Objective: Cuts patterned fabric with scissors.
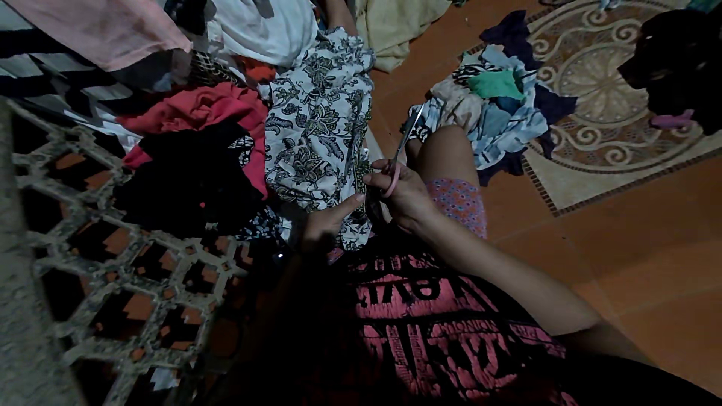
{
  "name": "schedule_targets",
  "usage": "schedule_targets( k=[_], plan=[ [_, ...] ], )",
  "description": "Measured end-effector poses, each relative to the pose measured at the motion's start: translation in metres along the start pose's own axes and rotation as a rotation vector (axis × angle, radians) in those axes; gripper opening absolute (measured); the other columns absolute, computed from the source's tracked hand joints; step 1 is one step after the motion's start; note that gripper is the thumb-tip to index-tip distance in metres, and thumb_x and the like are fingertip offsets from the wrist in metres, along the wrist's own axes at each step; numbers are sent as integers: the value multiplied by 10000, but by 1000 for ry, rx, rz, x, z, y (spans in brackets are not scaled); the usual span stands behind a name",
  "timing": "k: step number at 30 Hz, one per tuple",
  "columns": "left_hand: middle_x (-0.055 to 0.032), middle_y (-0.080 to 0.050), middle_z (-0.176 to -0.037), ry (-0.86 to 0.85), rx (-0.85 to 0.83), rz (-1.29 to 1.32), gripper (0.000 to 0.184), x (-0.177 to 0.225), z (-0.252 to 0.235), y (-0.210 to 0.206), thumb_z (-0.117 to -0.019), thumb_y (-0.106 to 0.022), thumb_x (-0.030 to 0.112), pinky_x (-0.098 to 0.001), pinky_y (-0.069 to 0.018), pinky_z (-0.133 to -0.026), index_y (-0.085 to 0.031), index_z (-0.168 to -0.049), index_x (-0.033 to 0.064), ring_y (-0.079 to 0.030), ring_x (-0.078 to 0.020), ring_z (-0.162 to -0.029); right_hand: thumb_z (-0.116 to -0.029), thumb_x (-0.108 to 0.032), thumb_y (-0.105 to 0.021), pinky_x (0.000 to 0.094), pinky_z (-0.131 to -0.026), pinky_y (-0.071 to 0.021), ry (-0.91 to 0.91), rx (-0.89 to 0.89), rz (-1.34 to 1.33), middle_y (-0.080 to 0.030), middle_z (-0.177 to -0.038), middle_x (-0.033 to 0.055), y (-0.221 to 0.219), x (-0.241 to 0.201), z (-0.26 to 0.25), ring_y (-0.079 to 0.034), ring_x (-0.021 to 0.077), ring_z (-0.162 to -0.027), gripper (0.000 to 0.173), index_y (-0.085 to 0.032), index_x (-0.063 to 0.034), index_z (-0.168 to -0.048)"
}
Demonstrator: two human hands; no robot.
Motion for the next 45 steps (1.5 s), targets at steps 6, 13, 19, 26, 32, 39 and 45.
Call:
schedule_targets(
  k=[6, 13, 19, 26, 32, 39, 45],
  plan=[
    [-68, -721, -920, -37, -2, 57, 227, -1, -4, 0, -860, -810, 104, -321, -552, -834, -705, -1012, -27, -673, -104, -862, -890, -5, -714, 241, -596, -522, -7, -23, -1, -640, -776, 7, -2, 5, 0, -595, 73, -632, 290, -577, -47, -1143],
    [-61, -732, -991, -149, -102, 105, 261, 10, 1, -5, -864, -788, 43, -304, -568, -887, -690, -1097, -17, -690, -92, -945, -948, -81, -687, 254, -596, -541, -92, -20, -22, -672, -792, 31, -1, 15, -6, -614, 94, -634, 215, -625, -38, -1149],
    [-117, -711, -1059, -9, 11, 12, 395, 4, 5, 17, -921, -762, 335, -434, -539, -912, -696, -1096, -12, -664, -169, -986, -907, -49, -704, 313, -700, -568, 12, 74, 9, -645, -908, 39, 11, -8, -17, -633, 117, -754, 335, -562, -32, -1210],
    [-31, -732, -971, -92, -87, 232, 164, 33, 8, 19, -945, -702, 85, -301, -584, -835, -682, -1095, 23, -695, -96, -897, -894, -79, -713, 308, -699, -569, 147, 6, 21, -646, -913, 21, 1, -47, -34, -634, 106, -760, 344, -568, -49, -1205],
    [-43, -743, -966, -100, -194, 431, 164, 34, 2, 19, -978, -659, 172, -332, -618, -763, -694, -1106, 75, -720, -132, -861, -996, -143, -623, 300, -736, -579, 150, -39, 27, -709, -939, 26, -7, -50, -25, -681, 112, -820, 218, -581, -44, -1186],
    [-38, -745, -981, -132, -196, 435, 209, 44, 1, 19, -966, -690, 221, -335, -620, -767, -688, -1125, 86, -722, -133, -870, -992, -620, -495, 257, -676, -583, 361, -483, 307, -714, -901, -31, -13, -48, 42, -681, 82, -771, 608, -584, -103, -1300],
    [10, -738, -989, -251, -128, 304, 293, 69, 5, 21, -908, -766, 318, -327, -608, -781, -700, -1125, 131, -707, -94, -887, -925, -737, -510, 175, -563, -514, 128, -844, 387, -688, -764, -98, -23, -24, 93, -618, -12, -632, 691, -655, -108, -1172]
  ],
)
Point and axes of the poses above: each hand's wrist, its own z-axis away from the middle knuckle, its own y-axis out of the back of the hand, x = y × z, the point moved 10 cm from there along -z, towards the middle knuckle
